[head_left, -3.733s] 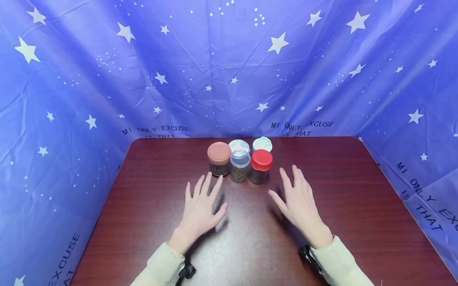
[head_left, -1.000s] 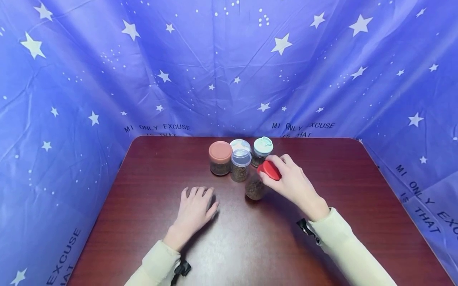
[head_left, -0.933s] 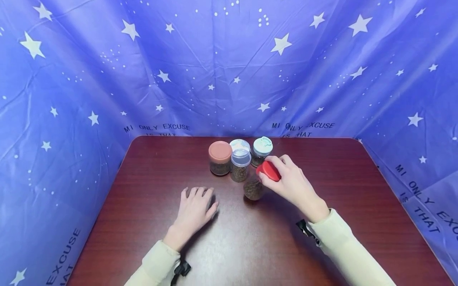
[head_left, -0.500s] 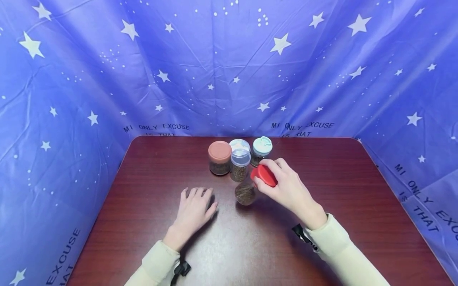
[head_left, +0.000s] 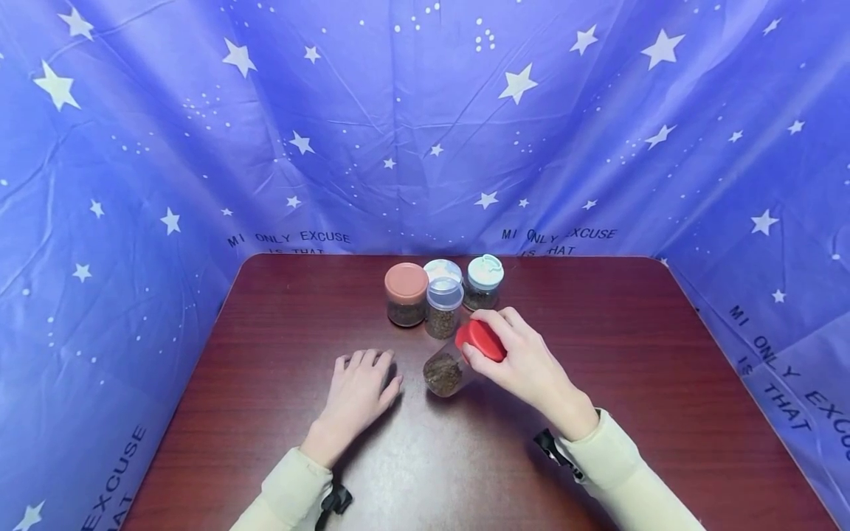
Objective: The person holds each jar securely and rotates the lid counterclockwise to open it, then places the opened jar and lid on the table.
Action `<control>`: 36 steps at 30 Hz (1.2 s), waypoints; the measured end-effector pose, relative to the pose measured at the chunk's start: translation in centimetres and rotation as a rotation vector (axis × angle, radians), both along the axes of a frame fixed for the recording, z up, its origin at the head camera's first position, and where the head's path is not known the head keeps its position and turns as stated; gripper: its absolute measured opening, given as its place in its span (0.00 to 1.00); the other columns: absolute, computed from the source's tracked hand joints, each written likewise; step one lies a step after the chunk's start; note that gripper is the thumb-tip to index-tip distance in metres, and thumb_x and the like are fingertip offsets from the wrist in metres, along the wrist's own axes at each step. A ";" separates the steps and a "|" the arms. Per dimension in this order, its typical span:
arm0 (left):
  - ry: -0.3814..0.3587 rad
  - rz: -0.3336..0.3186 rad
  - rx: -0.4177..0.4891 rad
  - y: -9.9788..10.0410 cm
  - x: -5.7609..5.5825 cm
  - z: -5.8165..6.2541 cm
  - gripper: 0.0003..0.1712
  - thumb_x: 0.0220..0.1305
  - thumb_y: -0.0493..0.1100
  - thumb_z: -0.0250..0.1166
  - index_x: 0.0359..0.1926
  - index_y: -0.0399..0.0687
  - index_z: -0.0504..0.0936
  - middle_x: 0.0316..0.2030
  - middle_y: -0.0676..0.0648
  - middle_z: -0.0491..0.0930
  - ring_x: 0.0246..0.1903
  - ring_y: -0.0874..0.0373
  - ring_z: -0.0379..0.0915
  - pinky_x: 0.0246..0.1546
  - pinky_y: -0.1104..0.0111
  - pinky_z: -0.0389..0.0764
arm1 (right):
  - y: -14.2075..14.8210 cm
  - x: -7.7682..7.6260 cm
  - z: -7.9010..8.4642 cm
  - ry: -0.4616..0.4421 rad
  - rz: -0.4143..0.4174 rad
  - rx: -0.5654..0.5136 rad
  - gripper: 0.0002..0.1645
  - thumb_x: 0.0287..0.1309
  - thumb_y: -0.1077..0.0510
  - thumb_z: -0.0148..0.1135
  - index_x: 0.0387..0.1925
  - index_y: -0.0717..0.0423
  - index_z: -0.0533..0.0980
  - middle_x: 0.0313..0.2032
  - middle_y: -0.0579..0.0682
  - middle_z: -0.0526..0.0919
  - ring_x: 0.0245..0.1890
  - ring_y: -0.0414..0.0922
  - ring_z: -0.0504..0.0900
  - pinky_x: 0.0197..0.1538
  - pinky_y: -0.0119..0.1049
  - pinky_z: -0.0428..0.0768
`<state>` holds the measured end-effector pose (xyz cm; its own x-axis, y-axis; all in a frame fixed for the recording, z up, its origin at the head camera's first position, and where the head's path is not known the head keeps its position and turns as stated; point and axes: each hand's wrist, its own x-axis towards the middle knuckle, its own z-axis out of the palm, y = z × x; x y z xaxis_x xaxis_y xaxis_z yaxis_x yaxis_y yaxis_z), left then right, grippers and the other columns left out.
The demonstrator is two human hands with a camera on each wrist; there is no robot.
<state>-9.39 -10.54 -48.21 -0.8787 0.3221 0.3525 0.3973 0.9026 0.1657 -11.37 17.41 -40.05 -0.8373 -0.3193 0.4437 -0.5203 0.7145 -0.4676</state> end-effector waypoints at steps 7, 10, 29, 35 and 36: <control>0.002 0.002 -0.011 0.2 0.0 0.2 0.24 0.67 0.55 0.68 0.57 0.45 0.83 0.47 0.42 0.85 0.48 0.44 0.79 0.48 0.48 0.74 | 0.0 0.1 -0.2 -0.013 -0.007 -0.001 0.28 0.57 0.48 0.74 0.58 0.50 0.79 0.41 0.48 0.77 0.33 0.42 0.77 0.31 0.37 0.79; 0.037 0.007 -0.020 0.4 0.1 0.3 0.23 0.66 0.53 0.69 0.54 0.44 0.84 0.44 0.42 0.85 0.44 0.44 0.80 0.42 0.50 0.74 | 0.0 0.1 -0.3 -0.018 -0.011 -0.003 0.28 0.57 0.48 0.74 0.58 0.50 0.79 0.41 0.49 0.77 0.33 0.43 0.78 0.32 0.38 0.79; 0.012 -0.235 0.420 4.3 -0.8 2.7 0.43 0.51 0.60 0.81 0.60 0.42 0.76 0.52 0.44 0.80 0.51 0.49 0.79 0.51 0.55 0.83 | -0.5 -0.4 -0.5 -0.017 0.010 0.001 0.29 0.59 0.48 0.74 0.59 0.51 0.78 0.42 0.50 0.77 0.33 0.43 0.77 0.31 0.37 0.79; -0.065 -0.256 0.433 5.7 -1.4 2.7 0.51 0.46 0.61 0.84 0.63 0.40 0.72 0.55 0.43 0.77 0.55 0.49 0.76 0.57 0.57 0.81 | -0.8 -0.2 -0.5 -0.036 0.012 0.006 0.28 0.60 0.48 0.73 0.60 0.50 0.77 0.43 0.50 0.77 0.34 0.44 0.77 0.32 0.38 0.80; -0.066 -0.260 0.424 5.8 -1.4 2.7 0.50 0.46 0.61 0.84 0.63 0.39 0.72 0.54 0.43 0.77 0.54 0.49 0.76 0.56 0.57 0.82 | -0.8 -0.2 -0.5 -0.040 0.011 0.008 0.29 0.61 0.48 0.73 0.60 0.50 0.77 0.43 0.50 0.77 0.34 0.44 0.77 0.32 0.38 0.80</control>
<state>-10.81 -4.72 -45.53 -0.8131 0.3739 0.4463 0.5766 0.6231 0.5285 -11.55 16.59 -40.52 -0.8507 -0.3322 0.4073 -0.5093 0.7126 -0.4825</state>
